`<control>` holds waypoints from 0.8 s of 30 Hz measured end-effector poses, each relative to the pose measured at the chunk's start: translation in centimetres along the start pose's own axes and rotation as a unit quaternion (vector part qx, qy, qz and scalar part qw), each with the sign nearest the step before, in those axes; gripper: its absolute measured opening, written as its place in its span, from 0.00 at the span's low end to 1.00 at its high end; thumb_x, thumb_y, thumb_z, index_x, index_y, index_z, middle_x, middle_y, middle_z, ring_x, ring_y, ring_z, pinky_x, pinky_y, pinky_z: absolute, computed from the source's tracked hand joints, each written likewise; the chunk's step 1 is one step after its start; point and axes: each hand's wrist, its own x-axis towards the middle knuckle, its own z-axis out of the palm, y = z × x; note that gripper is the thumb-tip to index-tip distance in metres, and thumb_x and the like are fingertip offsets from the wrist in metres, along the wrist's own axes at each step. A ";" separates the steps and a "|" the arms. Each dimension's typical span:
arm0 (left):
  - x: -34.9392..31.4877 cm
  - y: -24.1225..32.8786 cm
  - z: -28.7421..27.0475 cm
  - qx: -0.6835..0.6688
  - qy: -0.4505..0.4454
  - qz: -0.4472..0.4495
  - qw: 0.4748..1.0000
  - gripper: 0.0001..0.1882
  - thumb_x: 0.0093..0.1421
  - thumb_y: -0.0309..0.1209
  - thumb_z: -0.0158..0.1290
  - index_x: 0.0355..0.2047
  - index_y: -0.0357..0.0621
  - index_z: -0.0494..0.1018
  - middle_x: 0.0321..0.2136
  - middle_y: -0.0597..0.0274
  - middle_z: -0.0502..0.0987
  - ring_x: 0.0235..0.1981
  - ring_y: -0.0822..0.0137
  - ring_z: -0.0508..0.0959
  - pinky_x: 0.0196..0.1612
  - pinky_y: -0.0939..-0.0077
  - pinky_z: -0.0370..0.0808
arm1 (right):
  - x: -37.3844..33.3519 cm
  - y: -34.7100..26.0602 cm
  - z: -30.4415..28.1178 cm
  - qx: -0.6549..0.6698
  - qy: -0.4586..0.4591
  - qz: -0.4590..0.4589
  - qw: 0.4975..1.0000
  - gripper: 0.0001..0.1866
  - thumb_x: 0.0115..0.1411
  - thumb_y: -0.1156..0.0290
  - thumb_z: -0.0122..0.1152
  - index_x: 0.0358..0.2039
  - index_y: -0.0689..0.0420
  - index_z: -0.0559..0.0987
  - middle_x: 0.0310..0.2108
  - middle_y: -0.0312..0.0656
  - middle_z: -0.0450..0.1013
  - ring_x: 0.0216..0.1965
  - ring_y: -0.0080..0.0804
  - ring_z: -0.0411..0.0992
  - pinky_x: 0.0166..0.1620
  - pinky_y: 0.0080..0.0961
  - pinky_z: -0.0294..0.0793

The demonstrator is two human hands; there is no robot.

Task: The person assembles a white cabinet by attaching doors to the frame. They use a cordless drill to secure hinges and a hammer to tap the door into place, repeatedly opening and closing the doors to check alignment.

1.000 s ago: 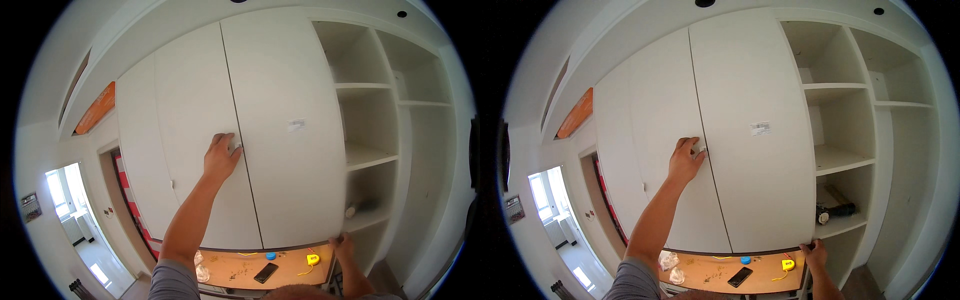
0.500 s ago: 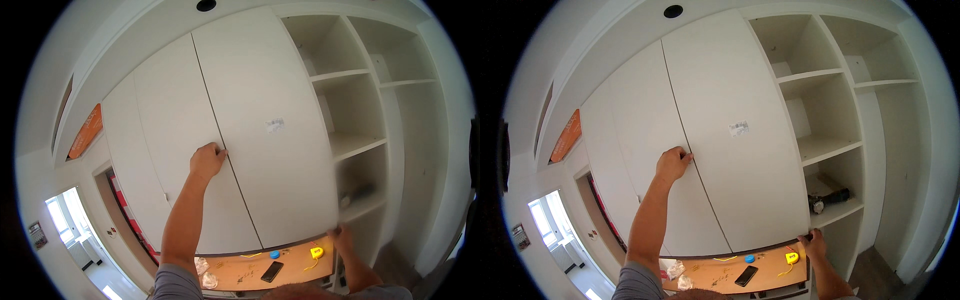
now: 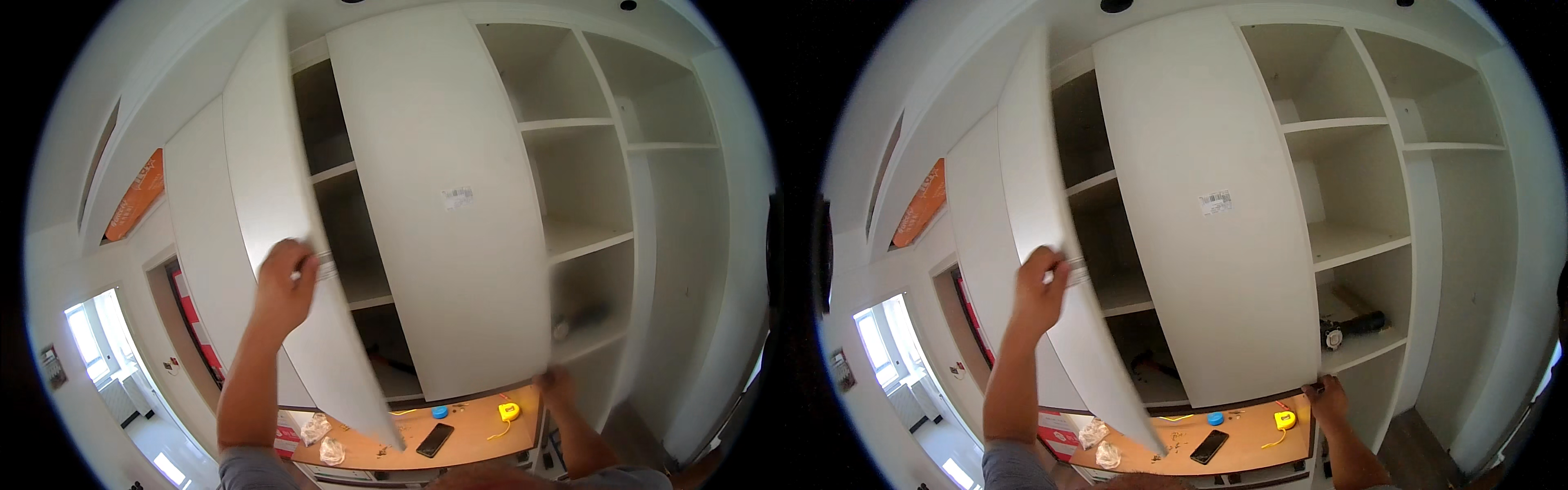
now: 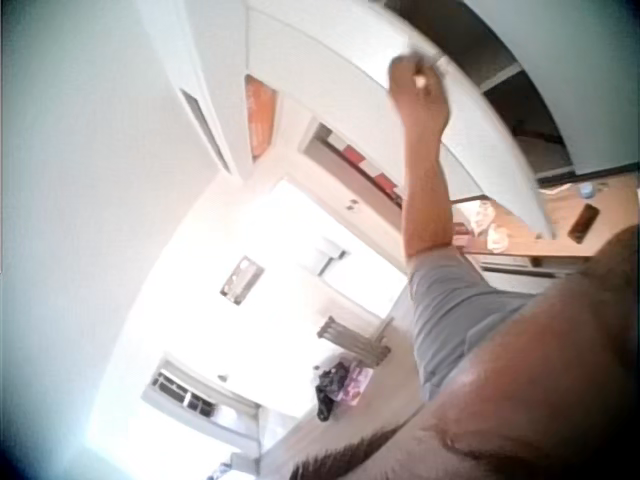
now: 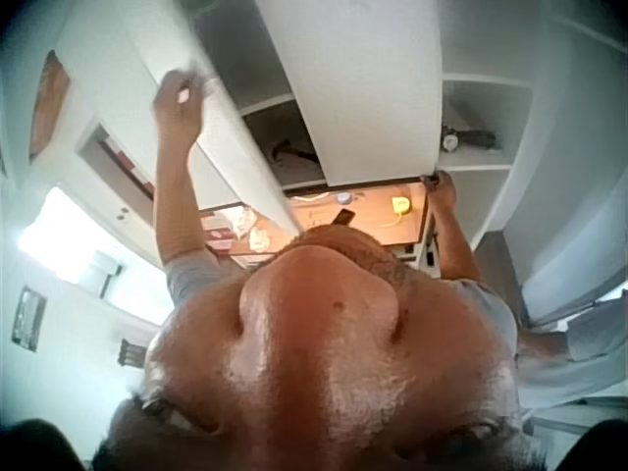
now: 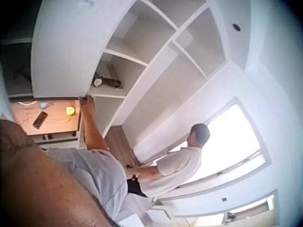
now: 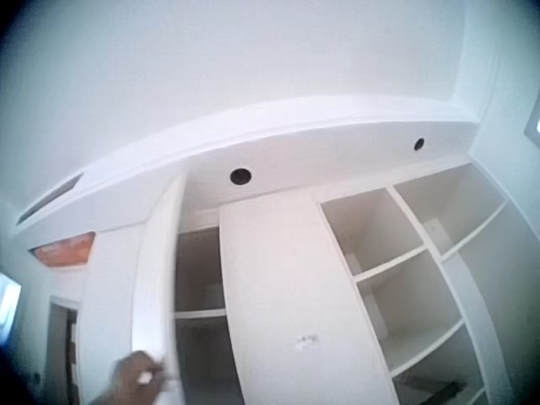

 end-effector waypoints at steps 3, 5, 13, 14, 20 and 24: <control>-4.2 -2.4 -6.1 -0.019 0.070 -0.055 0.996 0.03 0.65 0.19 0.52 0.34 0.37 0.68 0.30 0.59 0.68 0.27 0.70 0.71 0.32 0.76 0.70 | -0.3 0.3 0.2 -0.011 0.013 -0.018 1.000 0.18 0.54 0.64 0.76 0.38 0.60 0.79 0.38 0.46 0.77 0.40 0.45 0.78 0.46 0.41 0.77; -6.6 -1.6 -10.5 -0.064 0.140 -0.197 0.968 0.07 0.62 0.21 0.56 0.37 0.39 0.69 0.33 0.67 0.68 0.30 0.74 0.69 0.36 0.77 0.70 | -0.2 0.8 1.5 -0.004 0.014 -0.008 1.000 0.17 0.53 0.66 0.77 0.37 0.60 0.79 0.37 0.46 0.77 0.39 0.44 0.78 0.44 0.40 0.78; -16.3 -3.6 -16.2 -0.185 0.241 -0.305 0.902 0.37 0.60 0.19 0.52 0.70 0.39 0.55 0.59 0.50 0.71 0.59 0.61 0.72 0.64 0.68 0.67 | -1.0 -0.3 2.2 0.030 0.040 -0.008 0.999 0.15 0.53 0.72 0.76 0.38 0.60 0.78 0.36 0.45 0.76 0.36 0.41 0.78 0.41 0.36 0.78; -17.7 -3.4 -16.4 -0.175 0.244 -0.310 0.902 0.38 0.60 0.18 0.52 0.70 0.39 0.54 0.59 0.50 0.71 0.59 0.60 0.72 0.64 0.67 0.67 | -1.0 -0.3 2.3 0.026 0.045 -0.017 0.999 0.15 0.53 0.72 0.76 0.38 0.60 0.78 0.36 0.45 0.76 0.36 0.40 0.79 0.41 0.36 0.78; -27.8 -1.5 -10.6 0.012 0.240 -0.381 0.893 0.29 0.65 0.22 0.51 0.66 0.36 0.60 0.56 0.50 0.73 0.56 0.59 0.74 0.61 0.68 0.69 | -1.0 -0.6 0.8 0.012 0.059 -0.027 0.998 0.14 0.55 0.72 0.74 0.38 0.60 0.78 0.37 0.45 0.76 0.37 0.39 0.79 0.42 0.36 0.78; -31.8 0.2 -11.8 0.024 0.181 -0.437 0.881 0.22 0.69 0.28 0.53 0.60 0.32 0.66 0.51 0.51 0.76 0.50 0.62 0.76 0.56 0.69 0.71 | -1.4 -2.1 0.9 0.018 0.037 -0.002 0.999 0.14 0.56 0.70 0.74 0.38 0.60 0.78 0.37 0.45 0.77 0.36 0.40 0.79 0.42 0.36 0.78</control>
